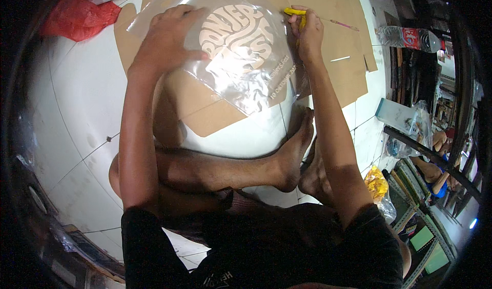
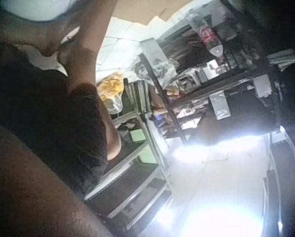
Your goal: The person retrieves a transparent sheet with printed designs from a shelf, places it on a cardboard surface, and uses a yellow weeding tool to remove excess vinyl around the design. The person works on the sheet while sitting on the floor.
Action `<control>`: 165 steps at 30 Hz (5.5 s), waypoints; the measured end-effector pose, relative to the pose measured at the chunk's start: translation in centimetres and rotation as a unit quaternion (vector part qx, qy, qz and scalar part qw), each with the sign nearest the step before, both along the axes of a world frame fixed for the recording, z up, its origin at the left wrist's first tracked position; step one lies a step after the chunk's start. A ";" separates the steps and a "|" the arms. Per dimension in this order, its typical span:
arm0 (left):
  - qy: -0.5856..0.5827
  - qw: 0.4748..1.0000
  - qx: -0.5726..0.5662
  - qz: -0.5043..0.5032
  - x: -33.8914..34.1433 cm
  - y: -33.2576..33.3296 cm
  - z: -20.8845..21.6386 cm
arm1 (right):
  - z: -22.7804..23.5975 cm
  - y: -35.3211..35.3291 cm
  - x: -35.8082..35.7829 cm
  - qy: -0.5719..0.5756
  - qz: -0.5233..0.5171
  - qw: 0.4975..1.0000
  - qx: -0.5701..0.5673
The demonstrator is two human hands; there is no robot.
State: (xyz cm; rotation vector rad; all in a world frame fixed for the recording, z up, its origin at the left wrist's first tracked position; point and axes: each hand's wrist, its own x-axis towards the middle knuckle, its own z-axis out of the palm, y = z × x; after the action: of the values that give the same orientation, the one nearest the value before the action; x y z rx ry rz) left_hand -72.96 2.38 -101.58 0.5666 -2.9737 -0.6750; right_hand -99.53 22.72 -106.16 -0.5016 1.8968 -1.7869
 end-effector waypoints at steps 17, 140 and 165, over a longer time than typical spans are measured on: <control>-0.020 0.994 -0.065 0.084 -1.0 3.2 -2.0 | 5.2 2.3 4.3 0.126 -0.001 0.991 -0.033; -0.070 0.995 0.049 -0.059 -1.8 3.5 -1.8 | -0.7 -0.1 7.8 0.176 0.195 0.964 0.051; -0.001 0.996 0.005 -0.087 -1.3 2.7 -6.0 | -0.4 -0.4 8.4 0.212 0.200 0.953 0.082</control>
State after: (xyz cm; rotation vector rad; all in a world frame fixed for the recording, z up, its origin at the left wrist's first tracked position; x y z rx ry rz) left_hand -74.26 5.13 -107.58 0.3112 -3.0484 -0.6998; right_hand -91.15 22.33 -106.55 -1.1893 2.0071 -1.3170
